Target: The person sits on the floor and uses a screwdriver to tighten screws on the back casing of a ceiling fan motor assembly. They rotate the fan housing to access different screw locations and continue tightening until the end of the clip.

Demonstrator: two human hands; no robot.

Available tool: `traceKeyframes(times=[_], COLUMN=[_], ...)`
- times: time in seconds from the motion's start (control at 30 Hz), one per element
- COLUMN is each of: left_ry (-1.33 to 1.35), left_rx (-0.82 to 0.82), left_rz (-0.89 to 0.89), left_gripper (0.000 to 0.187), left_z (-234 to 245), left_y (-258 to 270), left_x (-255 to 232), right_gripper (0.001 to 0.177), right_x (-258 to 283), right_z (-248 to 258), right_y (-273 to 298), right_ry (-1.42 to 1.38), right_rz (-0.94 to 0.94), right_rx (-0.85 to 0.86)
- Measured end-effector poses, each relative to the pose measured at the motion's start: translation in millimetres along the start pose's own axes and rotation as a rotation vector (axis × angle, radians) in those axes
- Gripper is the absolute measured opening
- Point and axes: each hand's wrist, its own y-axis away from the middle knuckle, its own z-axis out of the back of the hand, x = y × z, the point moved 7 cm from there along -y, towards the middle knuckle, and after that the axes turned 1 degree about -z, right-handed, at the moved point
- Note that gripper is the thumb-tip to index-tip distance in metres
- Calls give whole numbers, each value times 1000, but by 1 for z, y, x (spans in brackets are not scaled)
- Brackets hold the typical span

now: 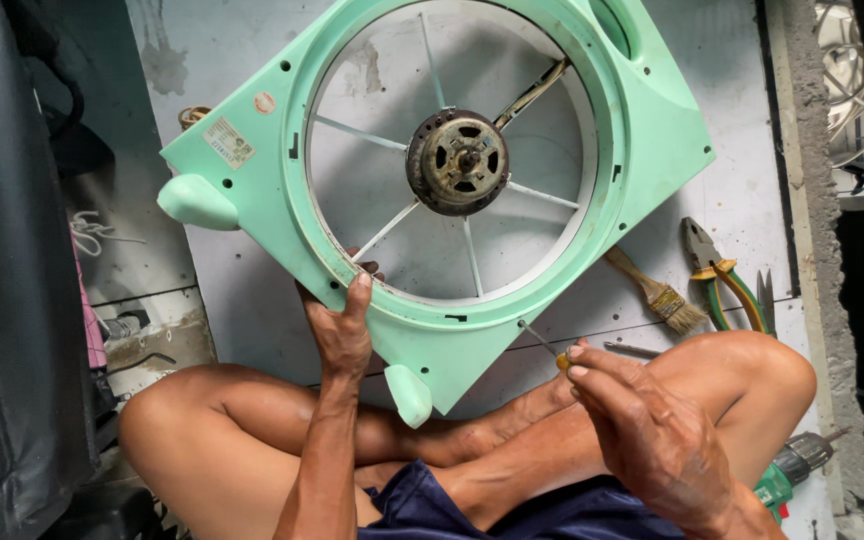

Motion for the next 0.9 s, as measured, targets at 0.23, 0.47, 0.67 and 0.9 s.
traceKeyframes(times=[0.23,0.47,0.67,0.9], left_ry=[35,-9,12,97], left_rx=[-2,-19,-8,-15], left_rz=[-33,-19,-25,14], left_gripper=[56,52,58,55], left_z=[0,0,0,-3], left_y=[-2,-2,-1,-1], left_x=[3,1,-1,1], right_gripper=[29,30,22,26], right_x=[1,2,14,22], right_z=[1,1,3,13], right_y=[-3,-7,-13,-18], right_ry=[45,84,108,350], right_rz=[25,26,98,87], right_rx=[23,66,32,-3])
